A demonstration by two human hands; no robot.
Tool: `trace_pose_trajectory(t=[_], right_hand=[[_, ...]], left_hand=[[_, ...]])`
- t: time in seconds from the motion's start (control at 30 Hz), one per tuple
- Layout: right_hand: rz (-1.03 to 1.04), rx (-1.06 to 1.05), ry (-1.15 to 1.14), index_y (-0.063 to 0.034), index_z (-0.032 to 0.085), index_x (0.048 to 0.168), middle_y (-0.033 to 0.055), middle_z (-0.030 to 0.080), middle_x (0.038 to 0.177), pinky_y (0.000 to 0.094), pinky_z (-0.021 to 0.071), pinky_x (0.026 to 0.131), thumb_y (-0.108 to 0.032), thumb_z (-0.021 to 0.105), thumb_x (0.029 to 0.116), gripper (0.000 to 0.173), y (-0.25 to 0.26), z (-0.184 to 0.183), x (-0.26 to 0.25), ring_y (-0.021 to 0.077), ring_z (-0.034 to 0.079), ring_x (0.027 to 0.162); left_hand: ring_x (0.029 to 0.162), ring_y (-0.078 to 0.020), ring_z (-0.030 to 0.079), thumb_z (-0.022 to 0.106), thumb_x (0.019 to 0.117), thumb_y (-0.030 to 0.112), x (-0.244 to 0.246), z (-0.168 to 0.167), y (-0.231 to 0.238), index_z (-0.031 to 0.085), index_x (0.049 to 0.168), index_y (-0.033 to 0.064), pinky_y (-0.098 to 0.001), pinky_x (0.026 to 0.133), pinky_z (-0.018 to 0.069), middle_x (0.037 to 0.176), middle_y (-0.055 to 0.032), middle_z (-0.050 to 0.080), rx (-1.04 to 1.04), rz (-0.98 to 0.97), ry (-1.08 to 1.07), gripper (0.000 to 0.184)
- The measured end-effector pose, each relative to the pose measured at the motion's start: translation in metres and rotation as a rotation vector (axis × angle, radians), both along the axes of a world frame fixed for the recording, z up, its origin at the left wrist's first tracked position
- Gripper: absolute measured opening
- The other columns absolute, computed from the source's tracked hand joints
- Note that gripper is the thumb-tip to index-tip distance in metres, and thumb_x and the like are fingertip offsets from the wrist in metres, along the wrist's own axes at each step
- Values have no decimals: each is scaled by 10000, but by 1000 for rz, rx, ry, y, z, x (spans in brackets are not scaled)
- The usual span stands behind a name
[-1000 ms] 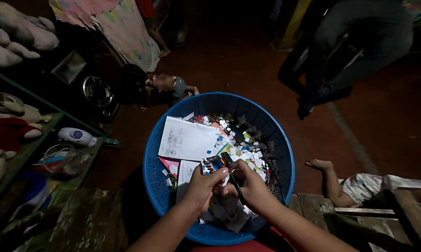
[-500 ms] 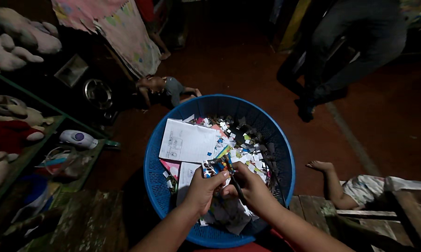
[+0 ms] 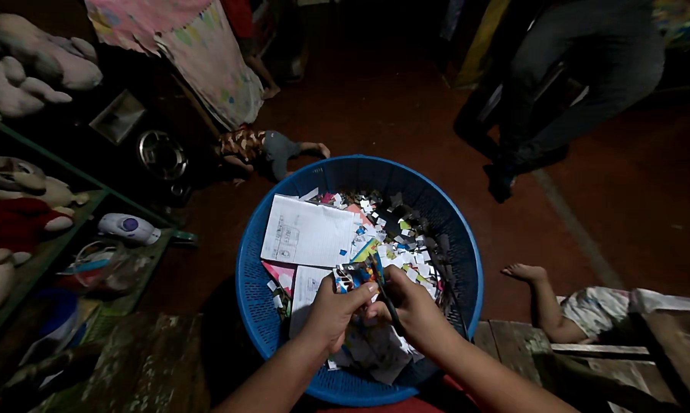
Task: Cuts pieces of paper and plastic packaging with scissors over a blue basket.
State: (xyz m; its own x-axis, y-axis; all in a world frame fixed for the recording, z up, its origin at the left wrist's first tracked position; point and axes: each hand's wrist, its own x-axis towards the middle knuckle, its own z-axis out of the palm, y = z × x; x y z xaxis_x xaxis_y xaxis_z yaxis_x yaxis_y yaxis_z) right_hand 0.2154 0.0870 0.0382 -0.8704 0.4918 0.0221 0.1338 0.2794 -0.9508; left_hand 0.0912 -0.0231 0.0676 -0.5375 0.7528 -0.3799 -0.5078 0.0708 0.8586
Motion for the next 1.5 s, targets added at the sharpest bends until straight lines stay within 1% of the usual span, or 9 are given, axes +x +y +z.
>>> trace_pose_trajectory(t=[0.5, 0.63, 0.73, 0.83, 0.9, 0.97, 1.03, 1.3, 1.5], right_hand=[[-46, -67, 41, -74, 606, 1074, -72, 600, 715, 192, 508, 565, -578, 726, 857, 562, 5, 2, 1, -3, 572, 599], [-66, -197, 73, -94, 591, 1060, -85, 620, 715, 195, 524, 562, -568, 776, 807, 568, 7, 5, 1, 10, 600, 598], [13, -241, 20, -103, 592, 1078, -97, 609, 724, 177, 499, 559, -598, 778, 789, 602, 7, 7, 1, -7, 576, 595], [88, -285, 13, -109, 600, 1106, -97, 607, 731, 172, 486, 548, -624, 768, 788, 628, 7, 7, 1, -11, 566, 592], [148, -349, 18, -115, 606, 1123, -95, 617, 738, 171, 486, 538, -649, 769, 774, 659, 9, 5, 1, -5, 571, 590], [231, -419, 32, -128, 601, 1139, -90, 623, 758, 175, 488, 539, -683, 754, 772, 682, 10, 4, 1, 4, 575, 598], [309, -476, 80, -140, 595, 1168, -83, 650, 808, 184, 511, 563, -690, 726, 796, 677, 11, 2, 0, 13, 602, 632], [475, -657, 133, -176, 578, 1191, -42, 675, 841, 202, 543, 604, -665, 691, 849, 607, 16, 1, 1, 51, 650, 691], [562, -727, 183, -191, 617, 1141, -34, 677, 814, 187, 530, 589, -684, 632, 877, 559, 21, 0, 3, 48, 647, 673]], left_hand=[[767, -116, 696, 672, 879, -78, -1, 2, -2, 587, 1122, -23, -265, 734, 601, 880, -67, 704, -34, -46, 27, 263], [748, -124, 663, 692, 896, -31, -4, -3, 1, 528, 1235, -20, -254, 691, 578, 923, -85, 668, -110, -18, 68, 377], [981, -193, 667, 706, 888, 0, -10, -9, 3, 311, 1528, 97, -333, 785, 583, 1351, -144, 551, -136, 18, 164, 759], [1176, -238, 630, 729, 885, 57, -15, -11, 3, 85, 1631, 201, -366, 866, 576, 1608, -171, 296, -122, 56, 217, 996], [1180, -203, 618, 652, 944, 107, -14, -14, 2, 223, 1595, 112, -352, 912, 555, 1528, -147, 419, -47, 2, 270, 779], [1038, -111, 631, 501, 1033, 104, -13, -14, 1, 474, 1420, 18, -290, 892, 538, 1266, -60, 607, 64, -132, 255, 398], [941, -60, 651, 385, 1070, 80, -13, -11, 0, 574, 1284, 7, -259, 885, 544, 1097, -1, 678, 121, -265, 167, 294], [854, -47, 652, 468, 1050, 67, -19, -15, -2, 646, 1157, 69, -220, 793, 548, 1067, -1, 707, 250, -300, 42, 208], [823, -32, 636, 464, 1071, 159, -24, -12, -5, 622, 1269, 94, -203, 777, 543, 1013, 33, 696, 253, -443, -15, 261]])
